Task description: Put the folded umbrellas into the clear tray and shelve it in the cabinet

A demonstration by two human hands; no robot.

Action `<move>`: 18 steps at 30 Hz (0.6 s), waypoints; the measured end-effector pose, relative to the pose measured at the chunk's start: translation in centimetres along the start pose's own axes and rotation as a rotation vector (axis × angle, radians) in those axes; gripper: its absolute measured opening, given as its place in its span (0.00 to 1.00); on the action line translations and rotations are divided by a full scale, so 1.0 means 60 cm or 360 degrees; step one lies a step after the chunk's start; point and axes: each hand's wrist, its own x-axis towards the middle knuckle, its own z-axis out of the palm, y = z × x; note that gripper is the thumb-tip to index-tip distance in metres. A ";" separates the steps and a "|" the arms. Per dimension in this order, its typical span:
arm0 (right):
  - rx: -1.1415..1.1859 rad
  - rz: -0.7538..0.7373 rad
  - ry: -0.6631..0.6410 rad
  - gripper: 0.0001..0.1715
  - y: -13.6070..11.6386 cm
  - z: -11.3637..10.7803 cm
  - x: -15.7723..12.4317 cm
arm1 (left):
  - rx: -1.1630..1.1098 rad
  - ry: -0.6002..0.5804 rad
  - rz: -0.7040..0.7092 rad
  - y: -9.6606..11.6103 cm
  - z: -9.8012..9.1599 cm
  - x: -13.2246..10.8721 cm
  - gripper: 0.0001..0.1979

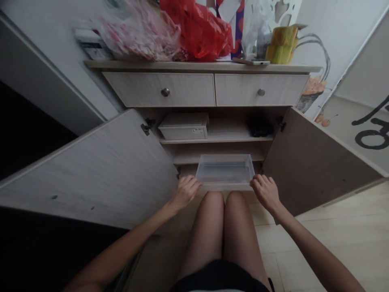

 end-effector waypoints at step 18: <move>0.0135 -0.0201 -0.0078 0.15 -0.009 0.033 -0.020 | -0.1584 0.0066 -0.1600 0.005 0.085 -0.019 0.34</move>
